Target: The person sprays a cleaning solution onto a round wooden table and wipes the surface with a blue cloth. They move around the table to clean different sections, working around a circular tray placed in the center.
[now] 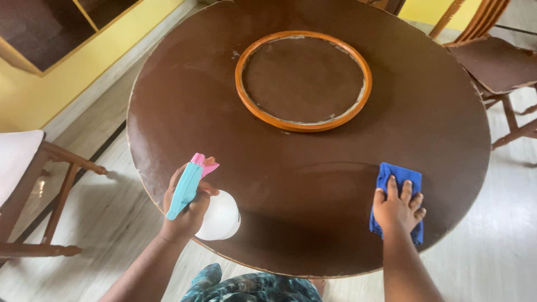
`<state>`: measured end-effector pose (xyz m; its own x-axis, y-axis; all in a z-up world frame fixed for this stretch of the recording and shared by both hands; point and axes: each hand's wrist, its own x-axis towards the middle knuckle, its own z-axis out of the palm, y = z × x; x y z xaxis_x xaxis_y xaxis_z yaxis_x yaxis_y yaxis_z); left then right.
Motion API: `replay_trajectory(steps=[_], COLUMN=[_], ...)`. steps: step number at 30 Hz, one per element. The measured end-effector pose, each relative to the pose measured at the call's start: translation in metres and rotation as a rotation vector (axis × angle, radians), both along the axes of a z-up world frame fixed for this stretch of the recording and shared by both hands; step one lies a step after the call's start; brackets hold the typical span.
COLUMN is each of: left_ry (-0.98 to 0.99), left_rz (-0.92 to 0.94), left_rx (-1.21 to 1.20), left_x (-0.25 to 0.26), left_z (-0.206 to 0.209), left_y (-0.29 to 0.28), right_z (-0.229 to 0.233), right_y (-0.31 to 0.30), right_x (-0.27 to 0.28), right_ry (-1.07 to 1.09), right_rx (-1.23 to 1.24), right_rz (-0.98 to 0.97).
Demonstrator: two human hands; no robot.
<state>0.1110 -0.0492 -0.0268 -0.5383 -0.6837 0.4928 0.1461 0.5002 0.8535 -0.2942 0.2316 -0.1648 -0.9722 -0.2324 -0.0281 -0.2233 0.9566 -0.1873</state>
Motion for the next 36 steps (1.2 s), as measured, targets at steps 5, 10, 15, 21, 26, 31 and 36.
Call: replay_trajectory(steps=[5,10,15,21,26,31,36], left_ry=[-0.029,0.0,0.077,0.071,0.097,0.075,-0.002], left_rz=[0.039,0.005,-0.066,-0.108,-0.16,-0.134,-0.076], left_rx=[-0.018,0.182,-0.006,0.132,0.15,0.103,0.018], left_x=[-0.002,-0.002,-0.002,-0.006,-0.006,-0.005,-0.005], left_z=[0.002,0.003,0.0,0.001,0.001,0.0,0.007], left_y=[0.002,0.002,0.0,0.002,0.003,0.003,0.002], right_z=[-0.014,-0.016,0.007,-0.002,-0.012,-0.006,-0.001], right_y=[0.047,0.067,0.073,0.036,-0.001,-0.058,-0.111], right_x=[-0.01,-0.011,-0.028,-0.028,-0.008,0.029,0.092], right_ry=[0.027,0.041,-0.011,-0.056,-0.008,-0.022,0.068], right_rx=[-0.007,0.011,-0.043,0.021,0.046,0.063,0.109], right_rz=[-0.11,-0.118,-0.1,-0.1,0.015,0.175,0.401])
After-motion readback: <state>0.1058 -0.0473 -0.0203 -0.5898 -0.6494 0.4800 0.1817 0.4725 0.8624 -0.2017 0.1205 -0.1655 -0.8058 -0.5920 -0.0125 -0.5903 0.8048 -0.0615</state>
